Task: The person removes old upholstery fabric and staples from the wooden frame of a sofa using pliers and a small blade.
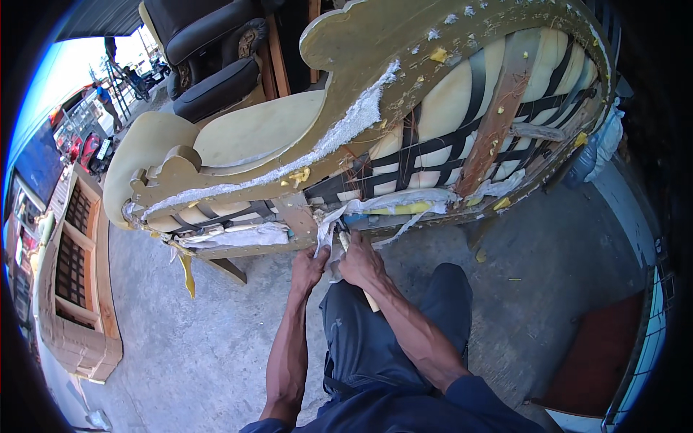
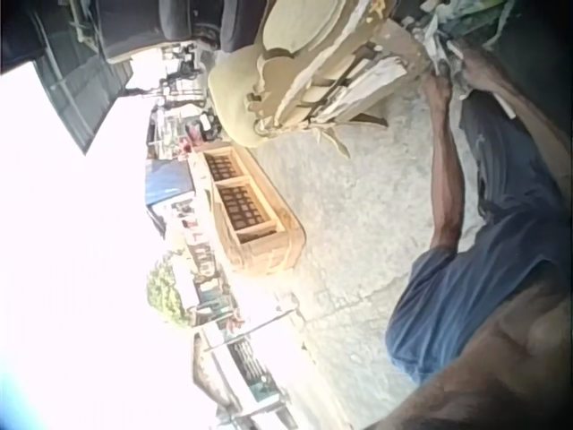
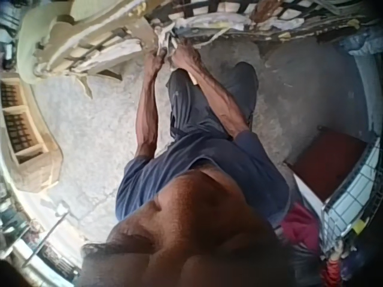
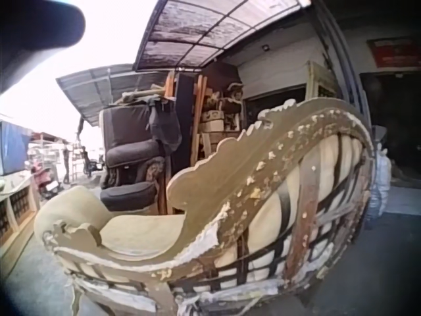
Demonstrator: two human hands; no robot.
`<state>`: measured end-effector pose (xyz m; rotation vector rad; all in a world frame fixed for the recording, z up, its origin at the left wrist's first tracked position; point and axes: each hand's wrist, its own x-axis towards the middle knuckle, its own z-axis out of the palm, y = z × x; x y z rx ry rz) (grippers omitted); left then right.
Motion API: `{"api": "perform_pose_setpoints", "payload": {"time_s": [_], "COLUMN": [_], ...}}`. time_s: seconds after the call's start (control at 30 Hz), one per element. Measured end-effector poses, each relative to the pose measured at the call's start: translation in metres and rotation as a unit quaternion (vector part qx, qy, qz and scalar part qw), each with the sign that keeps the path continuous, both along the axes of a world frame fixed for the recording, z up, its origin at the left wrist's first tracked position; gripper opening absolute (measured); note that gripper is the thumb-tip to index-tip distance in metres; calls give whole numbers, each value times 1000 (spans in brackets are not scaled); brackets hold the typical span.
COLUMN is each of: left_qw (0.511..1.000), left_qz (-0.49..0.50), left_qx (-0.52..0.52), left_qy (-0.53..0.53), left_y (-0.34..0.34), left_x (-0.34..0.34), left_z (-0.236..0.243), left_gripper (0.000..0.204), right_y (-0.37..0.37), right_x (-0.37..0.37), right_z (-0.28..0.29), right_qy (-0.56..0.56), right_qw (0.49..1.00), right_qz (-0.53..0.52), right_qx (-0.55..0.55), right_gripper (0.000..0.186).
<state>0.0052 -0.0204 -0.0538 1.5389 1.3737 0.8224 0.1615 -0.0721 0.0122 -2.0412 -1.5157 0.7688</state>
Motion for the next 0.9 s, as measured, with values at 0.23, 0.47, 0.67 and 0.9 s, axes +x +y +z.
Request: {"api": "perform_pose_setpoints", "payload": {"time_s": [0.23, 0.47, 0.67, 0.9], "left_qw": [989, 871, 879, 863], "left_qz": [22, 158, 16, 52], "left_qx": [89, 412, 424, 444], "left_qy": [114, 217, 215, 236], "left_y": [1, -26, -6, 3], "left_x": [-19, 41, 73, 74], "left_z": [0, 36, 22, 1], "left_gripper": [40, 30, 41, 36], "right_y": [-27, -23, -26, -8], "right_x": [-3, 29, 33, 28], "right_z": [-48, -67, -39, -20], "right_qy": [83, 176, 174, 63], "right_qw": [993, 974, 981, 995], "right_qz": [-24, 73, -44, -60], "right_qx": [84, 122, 80, 50], "right_gripper": [39, 55, 68, 80]}}
